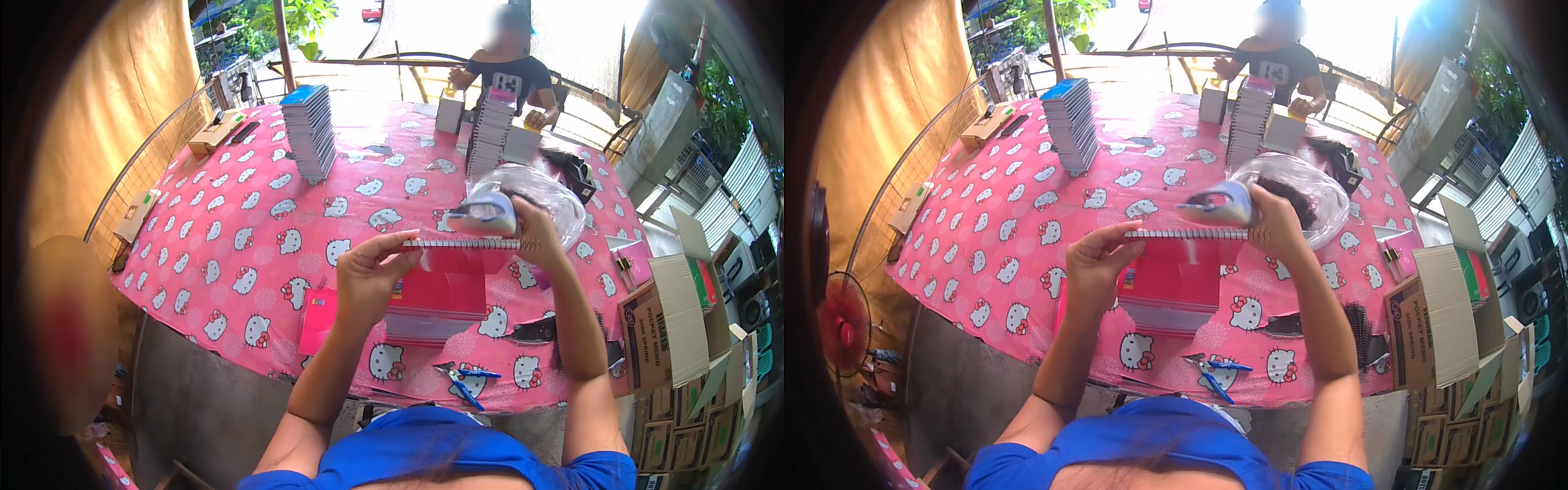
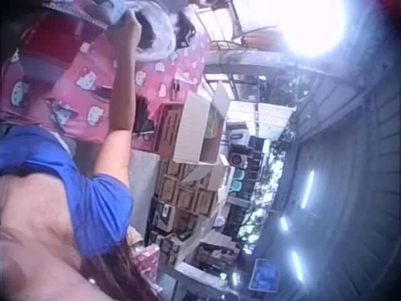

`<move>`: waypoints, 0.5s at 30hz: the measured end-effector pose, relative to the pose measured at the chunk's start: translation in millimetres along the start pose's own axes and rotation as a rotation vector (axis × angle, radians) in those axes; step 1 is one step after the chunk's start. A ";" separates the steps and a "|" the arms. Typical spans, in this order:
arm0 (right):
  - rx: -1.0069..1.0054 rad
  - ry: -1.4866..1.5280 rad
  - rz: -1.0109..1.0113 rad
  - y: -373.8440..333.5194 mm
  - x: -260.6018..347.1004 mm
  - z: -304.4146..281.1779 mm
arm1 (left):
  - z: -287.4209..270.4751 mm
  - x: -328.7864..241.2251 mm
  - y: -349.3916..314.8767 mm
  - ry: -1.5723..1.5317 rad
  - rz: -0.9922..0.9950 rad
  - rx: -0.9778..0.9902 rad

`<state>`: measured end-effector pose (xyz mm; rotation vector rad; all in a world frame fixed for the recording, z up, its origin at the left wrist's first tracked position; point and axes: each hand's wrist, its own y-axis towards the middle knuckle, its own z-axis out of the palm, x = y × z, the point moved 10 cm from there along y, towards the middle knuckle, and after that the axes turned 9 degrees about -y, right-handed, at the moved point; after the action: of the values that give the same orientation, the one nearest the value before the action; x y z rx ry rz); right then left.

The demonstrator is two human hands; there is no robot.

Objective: The person inserts spiral bindings into notebooks and uses pliers to crimp the ends of the wire. They handle multiple notebooks and stack them on a table.

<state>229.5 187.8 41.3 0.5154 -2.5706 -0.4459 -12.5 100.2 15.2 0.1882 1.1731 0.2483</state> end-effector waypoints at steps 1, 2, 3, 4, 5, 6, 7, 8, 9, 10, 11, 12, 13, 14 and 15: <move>-0.024 -0.080 0.092 -16.9 -24.3 10.0 | 3.0 0.6 -0.4 -0.044 -0.006 0.020; 0.029 -0.304 0.218 -38.2 -52.7 31.3 | 7.9 -0.2 1.3 -0.087 -0.012 0.041; 0.083 -0.530 0.340 -63.3 -82.1 52.4 | 12.8 -1.3 3.5 -0.131 -0.015 0.060; 0.081 -0.551 0.367 -91.7 -111.4 75.7 | 23.4 -13.2 8.0 -0.069 0.122 0.120; 0.091 -0.563 0.389 -119.9 -130.5 94.0 | 30.7 -24.3 10.6 0.003 0.253 0.168; 0.114 -0.545 0.342 -140.6 -126.2 104.1 | 33.2 -34.2 5.9 0.090 0.378 0.206; 0.139 -0.521 0.300 -160.9 -120.0 114.0 | 34.6 -52.3 -5.4 0.190 0.517 0.189; 0.158 -0.497 0.262 -176.2 -109.4 121.9 | 42.1 -75.5 -16.1 0.289 0.656 0.182; 0.113 -0.432 0.203 -193.7 -93.0 122.4 | 52.2 -96.3 -29.2 0.389 0.794 0.178; 0.068 -0.362 0.143 -205.4 -60.1 112.7 | 54.5 -106.8 -49.1 0.423 0.829 0.132; 0.016 -0.304 0.093 -220.4 -33.9 106.1 | 61.6 -95.8 -55.0 0.462 0.800 0.201; 0.104 -0.203 0.107 -241.2 -16.9 121.8 | 69.7 -87.0 -60.4 0.500 0.781 0.273; 0.189 -0.103 0.124 -260.9 -2.5 137.0 | 77.0 -74.6 -66.4 0.532 0.762 0.349; 0.168 -0.177 0.096 -270.4 8.6 138.2 | 68.9 -42.5 -60.6 0.515 0.517 0.331; 0.147 -0.250 0.069 -278.4 18.0 138.8 | 66.8 -34.3 -66.3 0.536 0.562 0.335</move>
<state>220.8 -34.0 -177.4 0.4441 -2.8680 -0.3163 43.0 25.7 52.6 0.7876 1.6767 0.6218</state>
